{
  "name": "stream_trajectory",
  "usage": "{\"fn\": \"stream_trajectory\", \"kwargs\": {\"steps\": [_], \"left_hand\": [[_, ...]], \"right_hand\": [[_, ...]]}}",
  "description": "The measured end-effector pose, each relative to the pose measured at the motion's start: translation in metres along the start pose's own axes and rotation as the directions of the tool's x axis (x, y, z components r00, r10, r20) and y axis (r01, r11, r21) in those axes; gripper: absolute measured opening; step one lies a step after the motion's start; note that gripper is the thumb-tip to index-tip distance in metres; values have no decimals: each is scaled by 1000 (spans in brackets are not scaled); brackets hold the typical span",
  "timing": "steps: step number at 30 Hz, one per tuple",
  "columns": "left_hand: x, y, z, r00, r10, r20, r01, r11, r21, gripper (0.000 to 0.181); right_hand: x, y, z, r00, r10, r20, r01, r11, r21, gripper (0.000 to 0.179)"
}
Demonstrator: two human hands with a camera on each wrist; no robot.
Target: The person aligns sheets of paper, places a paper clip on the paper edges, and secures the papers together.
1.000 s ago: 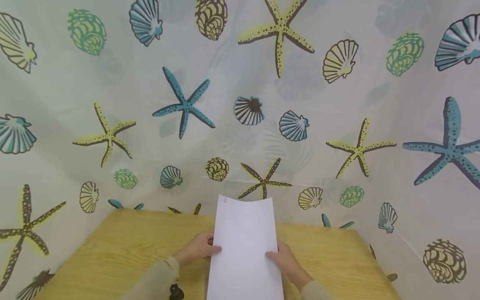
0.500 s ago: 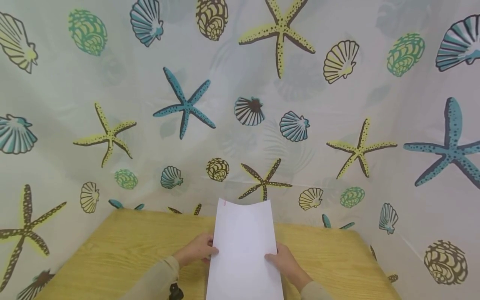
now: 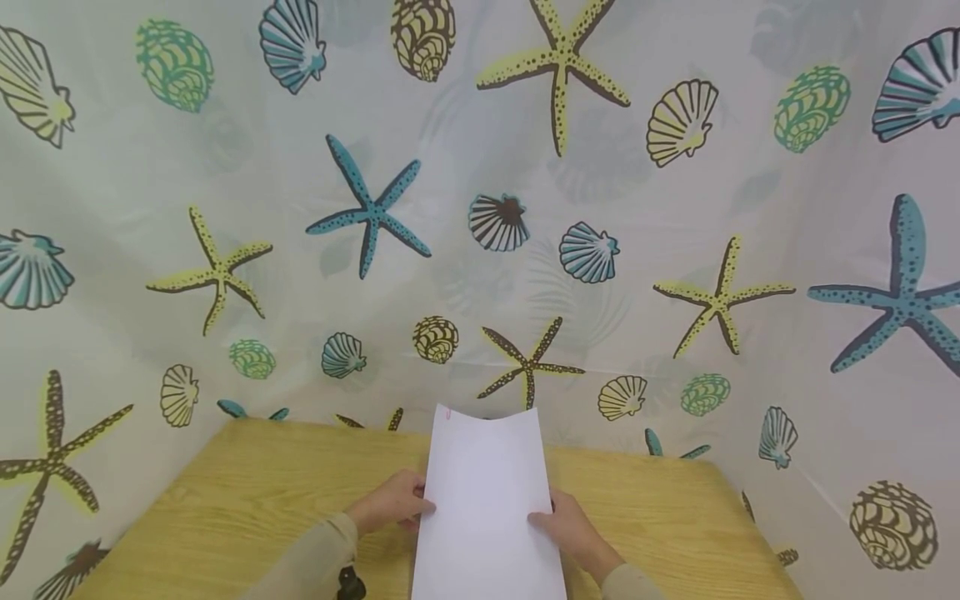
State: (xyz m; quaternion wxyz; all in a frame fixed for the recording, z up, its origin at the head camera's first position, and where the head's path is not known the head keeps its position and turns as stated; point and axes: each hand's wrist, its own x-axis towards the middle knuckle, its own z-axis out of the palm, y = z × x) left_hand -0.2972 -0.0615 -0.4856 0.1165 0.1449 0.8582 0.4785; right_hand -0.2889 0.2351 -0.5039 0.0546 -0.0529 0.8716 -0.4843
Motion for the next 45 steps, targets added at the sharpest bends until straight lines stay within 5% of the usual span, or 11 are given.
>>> {"fn": "stream_trajectory", "kwargs": {"steps": [10,24,31,45], "left_hand": [[2,-5,-1,1000,-23,13,22,999,25,9],[3,-12,1,1000,-22,15,21,999,49,9],[1,-14,4,1000,-21,14,20,998,64,8],[1,-21,7,999,-24,32,21,995,93,14]], "right_hand": [[-1,0,0,1000,-9,-9,9,1000,-23,50],[1,9,-3,993,-40,107,41,999,-5,44],[-1,10,-5,981,-26,192,5,994,107,46],[1,18,-6,981,9,192,-26,996,85,33]]}}
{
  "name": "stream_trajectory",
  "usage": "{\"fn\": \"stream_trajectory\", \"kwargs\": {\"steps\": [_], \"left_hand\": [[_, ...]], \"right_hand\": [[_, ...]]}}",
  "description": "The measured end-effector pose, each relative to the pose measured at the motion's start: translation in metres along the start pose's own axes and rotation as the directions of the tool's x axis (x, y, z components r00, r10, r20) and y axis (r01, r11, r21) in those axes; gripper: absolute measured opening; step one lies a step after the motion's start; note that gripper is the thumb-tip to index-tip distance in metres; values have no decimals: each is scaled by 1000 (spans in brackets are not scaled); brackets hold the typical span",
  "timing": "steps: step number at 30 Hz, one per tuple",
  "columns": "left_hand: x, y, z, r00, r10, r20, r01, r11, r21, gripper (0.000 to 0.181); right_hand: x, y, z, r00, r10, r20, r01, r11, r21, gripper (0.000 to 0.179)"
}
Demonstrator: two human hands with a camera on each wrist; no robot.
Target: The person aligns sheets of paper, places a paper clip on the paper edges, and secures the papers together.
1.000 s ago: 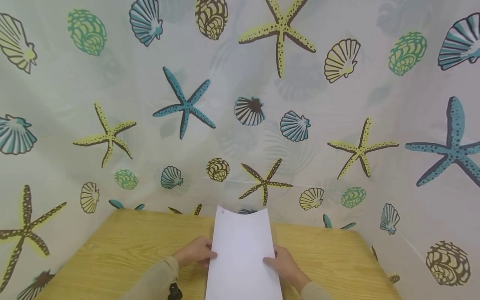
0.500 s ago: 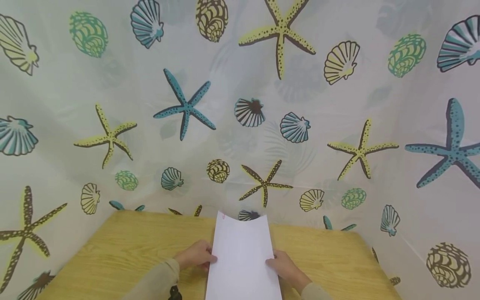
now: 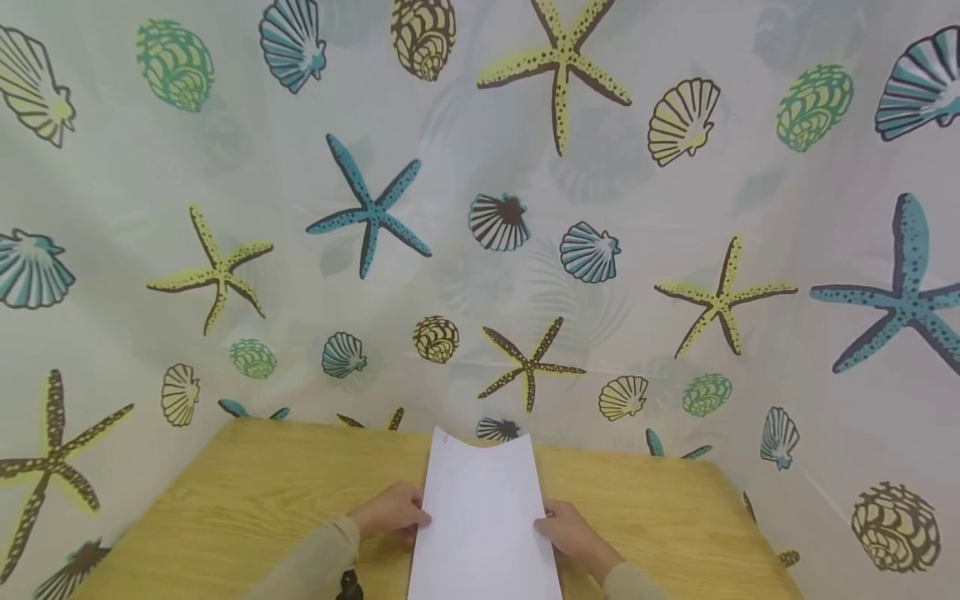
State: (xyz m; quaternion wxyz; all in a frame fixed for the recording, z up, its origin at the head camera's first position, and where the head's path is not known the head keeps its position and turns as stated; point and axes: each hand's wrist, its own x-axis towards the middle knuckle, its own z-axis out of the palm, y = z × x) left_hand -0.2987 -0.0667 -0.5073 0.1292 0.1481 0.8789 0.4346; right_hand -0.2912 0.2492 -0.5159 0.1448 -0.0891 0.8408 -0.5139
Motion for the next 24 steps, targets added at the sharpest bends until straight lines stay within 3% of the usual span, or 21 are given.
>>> {"fn": "stream_trajectory", "kwargs": {"steps": [7,15,24], "left_hand": [[-1,0,0,1000,-1,20,1,1000,15,13],[-3,1,0,999,-26,34,27,999,-35,11],[-6,1,1,998,-48,34,49,998,-35,11]], "right_hand": [[0,3,-1,1000,-15,11,15,1000,1,25],[-1,4,0,999,-35,0,35,999,8,22],[0,6,0,999,-16,-35,13,996,-87,19]]}}
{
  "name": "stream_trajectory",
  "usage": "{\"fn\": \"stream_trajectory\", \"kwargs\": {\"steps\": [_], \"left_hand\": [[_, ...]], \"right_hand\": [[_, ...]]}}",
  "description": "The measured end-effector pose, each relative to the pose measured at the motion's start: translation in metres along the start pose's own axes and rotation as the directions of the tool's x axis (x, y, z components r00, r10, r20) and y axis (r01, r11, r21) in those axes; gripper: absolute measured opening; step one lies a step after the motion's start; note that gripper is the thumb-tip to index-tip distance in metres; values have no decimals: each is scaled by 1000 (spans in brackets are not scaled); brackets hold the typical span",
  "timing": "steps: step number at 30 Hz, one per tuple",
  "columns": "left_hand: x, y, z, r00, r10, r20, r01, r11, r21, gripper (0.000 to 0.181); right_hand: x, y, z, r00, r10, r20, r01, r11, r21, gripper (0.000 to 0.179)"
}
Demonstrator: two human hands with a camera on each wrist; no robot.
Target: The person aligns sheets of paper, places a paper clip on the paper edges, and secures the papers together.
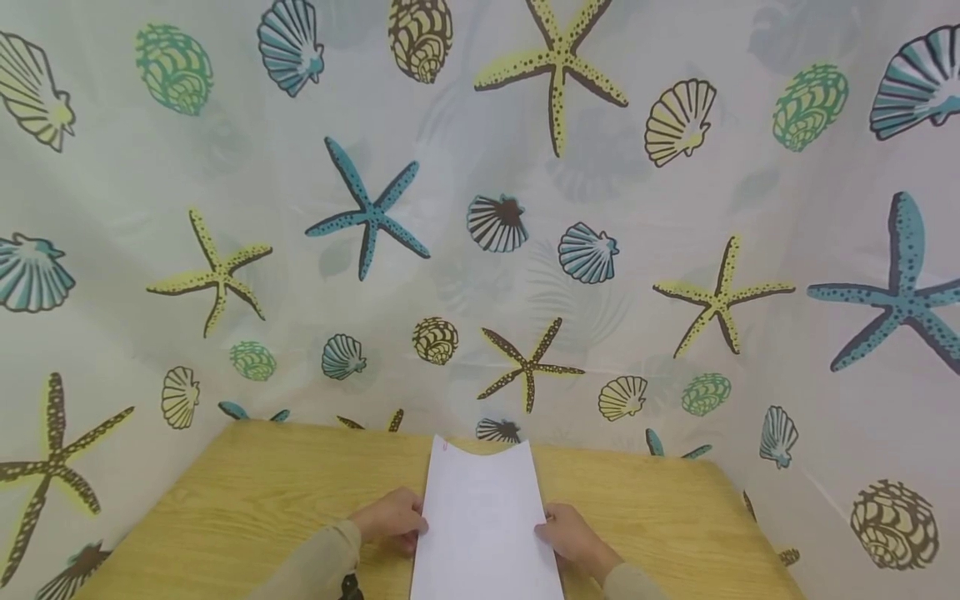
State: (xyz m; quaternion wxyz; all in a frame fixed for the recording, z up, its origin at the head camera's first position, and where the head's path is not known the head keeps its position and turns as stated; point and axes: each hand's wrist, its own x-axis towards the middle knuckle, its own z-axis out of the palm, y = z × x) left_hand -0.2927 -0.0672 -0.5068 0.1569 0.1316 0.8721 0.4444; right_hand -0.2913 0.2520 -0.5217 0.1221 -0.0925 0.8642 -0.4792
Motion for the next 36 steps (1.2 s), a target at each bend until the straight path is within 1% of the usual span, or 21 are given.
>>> {"fn": "stream_trajectory", "kwargs": {"steps": [5,8,11,15,18,21,25,28,31,33,36], "left_hand": [[2,-4,2,1000,-20,-8,20,1000,8,12],[3,-5,3,999,-32,-16,33,999,12,13],[3,-7,3,999,-25,-25,25,1000,12,15],[3,-9,4,999,-12,-33,12,1000,-7,16],[4,-11,4,999,-8,-35,7,1000,-17,15],[6,-13,4,999,-10,-35,10,1000,-9,15],[7,-14,4,999,-33,-38,33,999,1,14],[8,-14,5,998,-51,-44,51,999,4,14],[8,-15,5,997,-56,-54,57,998,13,15],[8,-13,5,996,-63,-62,64,998,16,16],[7,-10,4,993,-82,-81,84,996,23,17]], "right_hand": [[-1,1,1,1000,-19,7,19,1000,-7,20],[0,2,2,999,-45,-6,45,999,-18,15],[-1,2,3,998,-52,-19,51,998,-28,10],[-2,-1,3,999,-31,-21,31,999,-31,10],[-3,-4,3,999,-5,-33,3,998,-71,11],[-3,-6,2,999,23,-47,-28,994,-103,12],[-4,-5,2,998,29,-52,-35,992,-120,14],[-3,-3,2,998,12,-63,-20,990,-138,14],[-1,0,2,996,10,-84,-22,989,-147,15],[1,3,3,994,18,-108,-35,986,-161,16],[5,6,4,988,48,-145,-75,980,-185,16]]}}
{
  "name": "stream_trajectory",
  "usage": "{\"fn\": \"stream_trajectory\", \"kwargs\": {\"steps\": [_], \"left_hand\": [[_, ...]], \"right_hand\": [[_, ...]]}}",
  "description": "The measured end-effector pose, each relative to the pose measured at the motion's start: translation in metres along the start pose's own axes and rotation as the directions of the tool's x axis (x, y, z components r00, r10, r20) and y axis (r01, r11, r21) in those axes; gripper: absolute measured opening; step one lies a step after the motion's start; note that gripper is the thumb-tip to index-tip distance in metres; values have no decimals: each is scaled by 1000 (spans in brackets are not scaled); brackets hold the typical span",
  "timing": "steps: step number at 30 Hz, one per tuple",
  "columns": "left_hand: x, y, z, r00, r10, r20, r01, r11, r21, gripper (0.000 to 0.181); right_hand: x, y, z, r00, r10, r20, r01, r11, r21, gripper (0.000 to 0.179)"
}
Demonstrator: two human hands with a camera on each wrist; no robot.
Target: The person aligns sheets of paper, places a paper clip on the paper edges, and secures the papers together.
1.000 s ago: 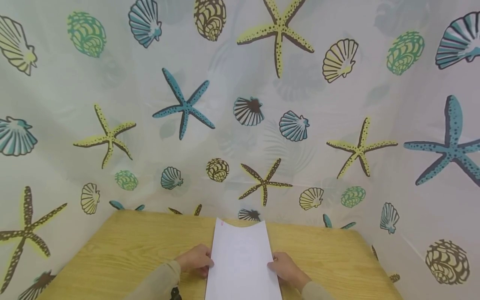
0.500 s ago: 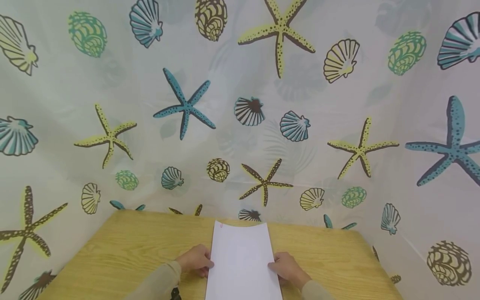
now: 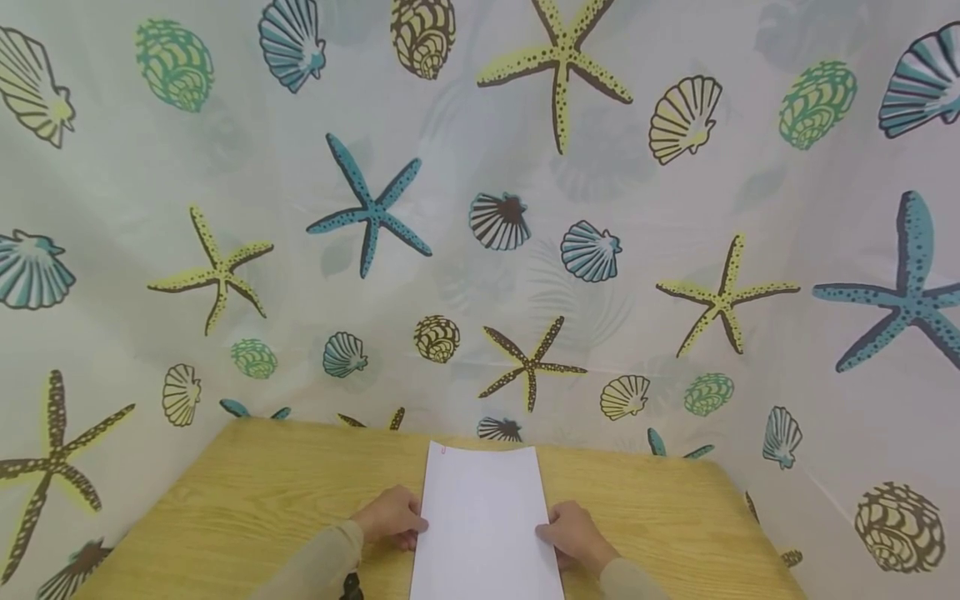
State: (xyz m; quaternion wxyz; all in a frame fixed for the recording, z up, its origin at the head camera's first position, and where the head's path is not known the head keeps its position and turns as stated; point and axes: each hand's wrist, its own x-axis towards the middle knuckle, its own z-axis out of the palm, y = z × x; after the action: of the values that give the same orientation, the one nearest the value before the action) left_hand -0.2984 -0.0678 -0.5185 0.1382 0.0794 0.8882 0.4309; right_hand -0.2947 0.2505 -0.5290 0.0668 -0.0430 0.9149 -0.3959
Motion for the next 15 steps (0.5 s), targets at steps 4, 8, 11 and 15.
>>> {"fn": "stream_trajectory", "kwargs": {"steps": [4,8,11,15], "left_hand": [[-1,2,-1,1000,-18,-19,18,1000,5,19],[0,1,0,1000,-14,-25,14,1000,-1,20],[2,0,0,1000,-13,-23,13,1000,-5,21],[3,-1,0,1000,-28,-9,28,999,-25,19]], "right_hand": [[1,-1,2,999,48,-11,-48,999,-10,16],[0,-6,1,998,68,-16,-68,998,-8,19],[0,-8,1,997,80,-20,-80,997,-20,20],[1,-8,2,996,88,-20,-89,996,-31,21]]}}
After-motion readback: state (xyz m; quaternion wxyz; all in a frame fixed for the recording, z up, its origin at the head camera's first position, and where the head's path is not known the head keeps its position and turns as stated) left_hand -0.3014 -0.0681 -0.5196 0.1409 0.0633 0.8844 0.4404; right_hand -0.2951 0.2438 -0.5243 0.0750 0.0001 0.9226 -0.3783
